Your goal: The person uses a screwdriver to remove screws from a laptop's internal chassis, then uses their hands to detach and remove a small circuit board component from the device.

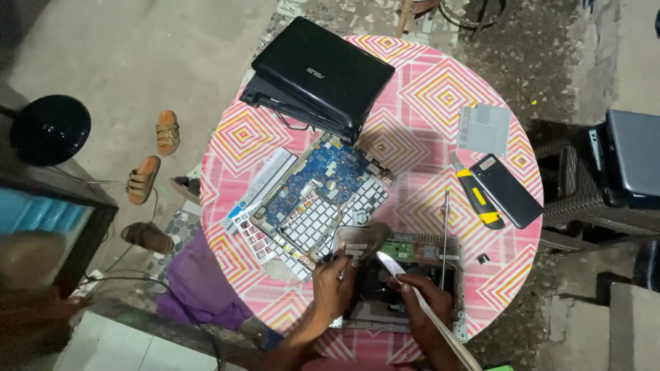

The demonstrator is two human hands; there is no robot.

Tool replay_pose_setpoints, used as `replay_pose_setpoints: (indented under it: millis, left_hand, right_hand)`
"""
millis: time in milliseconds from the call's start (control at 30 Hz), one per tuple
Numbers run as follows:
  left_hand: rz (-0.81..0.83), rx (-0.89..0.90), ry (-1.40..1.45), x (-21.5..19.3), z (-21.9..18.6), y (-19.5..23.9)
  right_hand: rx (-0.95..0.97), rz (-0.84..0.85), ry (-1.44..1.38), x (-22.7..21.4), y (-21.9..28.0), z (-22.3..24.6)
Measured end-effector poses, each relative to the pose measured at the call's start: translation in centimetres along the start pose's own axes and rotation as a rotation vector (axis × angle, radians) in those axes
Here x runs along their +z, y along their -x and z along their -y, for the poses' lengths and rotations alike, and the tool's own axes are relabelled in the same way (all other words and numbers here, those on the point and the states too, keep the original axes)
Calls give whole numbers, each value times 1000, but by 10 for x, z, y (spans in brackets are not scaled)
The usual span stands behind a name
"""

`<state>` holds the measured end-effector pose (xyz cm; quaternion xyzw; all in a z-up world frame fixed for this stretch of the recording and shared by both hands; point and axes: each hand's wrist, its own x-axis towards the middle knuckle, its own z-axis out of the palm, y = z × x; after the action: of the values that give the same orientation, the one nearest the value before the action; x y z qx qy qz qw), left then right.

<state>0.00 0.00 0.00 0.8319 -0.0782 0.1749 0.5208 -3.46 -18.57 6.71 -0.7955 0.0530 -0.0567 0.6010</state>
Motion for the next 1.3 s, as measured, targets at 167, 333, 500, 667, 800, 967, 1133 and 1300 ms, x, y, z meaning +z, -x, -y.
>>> replay_pose_setpoints:
  millis: [167,333,500,667,800,967,1133,1300]
  left_hand:
    - [10,8,10,4,5,4]
    - [24,35,14,2,4,2]
    - [27,10,28,-1,-1,-2]
    - [30,23,-2,3,5,2]
    - [25,-1,-3,0,3,2]
    - [13,21,-31,0,7,4]
    - [17,-7,-81,1,10,6]
    - [25,-75,-35,0,14,8]
  right_hand:
    - [-16,-3,4,6,-3,2]
    - [-54,14,1,10,-4,8]
    - [-51,37,116,16,2,3]
    - [-52,-30,84,18,-2,3]
    - [-107,6,200,17,-2,12]
    - [-44,-20,117,23,2,13]
    - [-246,-121,232,10,-13,25]
    - [-47,-204,350,-20,-41,24]
